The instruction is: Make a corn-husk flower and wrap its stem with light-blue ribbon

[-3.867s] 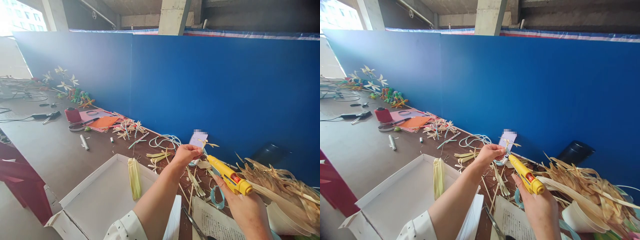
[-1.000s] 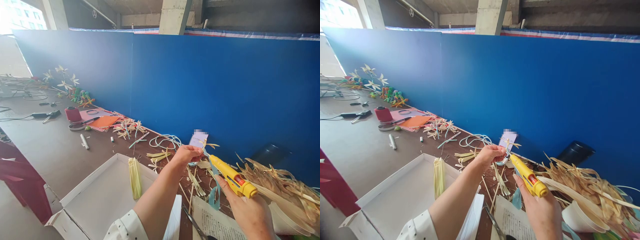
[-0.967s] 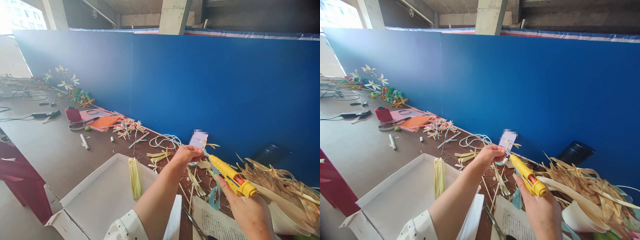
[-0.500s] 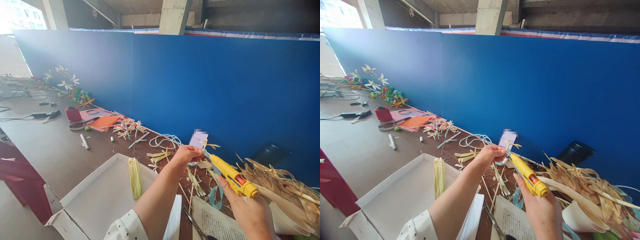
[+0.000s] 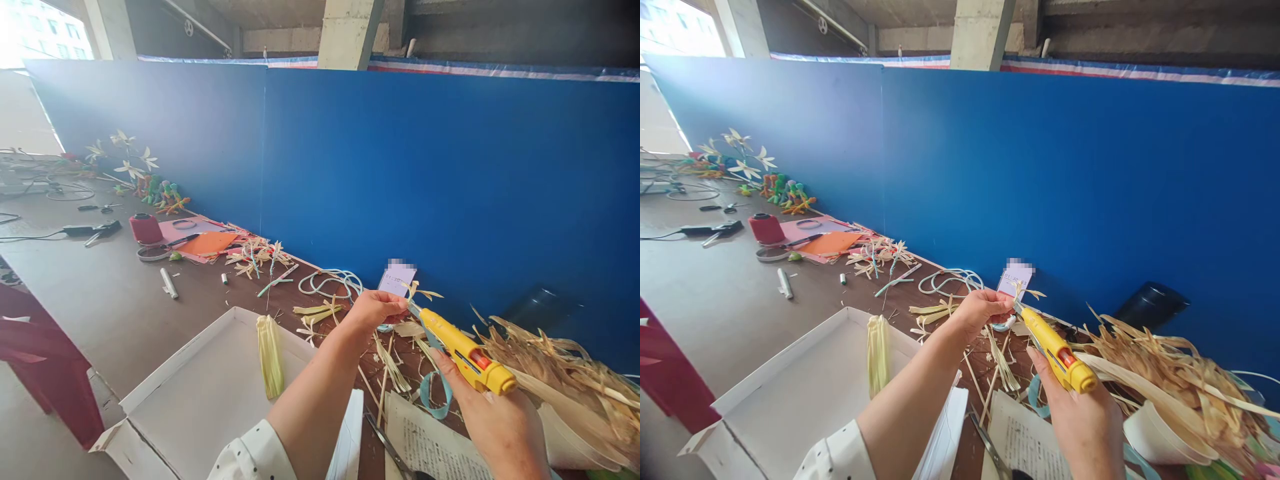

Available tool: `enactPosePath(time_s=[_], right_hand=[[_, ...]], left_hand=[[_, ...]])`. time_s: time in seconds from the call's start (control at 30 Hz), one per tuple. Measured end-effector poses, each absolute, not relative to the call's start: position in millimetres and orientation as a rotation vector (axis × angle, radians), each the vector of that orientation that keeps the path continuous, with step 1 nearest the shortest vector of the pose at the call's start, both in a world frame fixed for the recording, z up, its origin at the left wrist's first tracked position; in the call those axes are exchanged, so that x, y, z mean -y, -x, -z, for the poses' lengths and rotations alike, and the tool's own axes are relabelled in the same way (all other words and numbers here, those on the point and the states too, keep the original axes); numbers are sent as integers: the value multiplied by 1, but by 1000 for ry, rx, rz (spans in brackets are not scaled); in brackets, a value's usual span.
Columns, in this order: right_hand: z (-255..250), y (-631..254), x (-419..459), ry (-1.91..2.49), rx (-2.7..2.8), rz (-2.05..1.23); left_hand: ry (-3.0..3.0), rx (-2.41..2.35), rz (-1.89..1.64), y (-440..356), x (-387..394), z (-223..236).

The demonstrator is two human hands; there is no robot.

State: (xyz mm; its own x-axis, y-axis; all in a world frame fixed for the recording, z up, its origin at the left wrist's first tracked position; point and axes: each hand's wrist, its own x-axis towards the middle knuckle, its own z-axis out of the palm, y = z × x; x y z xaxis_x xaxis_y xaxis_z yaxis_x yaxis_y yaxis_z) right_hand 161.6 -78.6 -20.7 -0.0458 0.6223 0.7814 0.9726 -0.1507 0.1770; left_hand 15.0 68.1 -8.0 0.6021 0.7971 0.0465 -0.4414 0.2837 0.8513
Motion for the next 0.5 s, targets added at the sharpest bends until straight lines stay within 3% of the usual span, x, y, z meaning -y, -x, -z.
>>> enactPosePath(time_s=[0.33,0.5], right_hand=[[18,-167,83,1673,1893,1255],[9,-169,100,1647,1942,940]], left_hand=[[-931,-467,-891,-15,-68,6],[-862,-511,-902,-12,-66,1]])
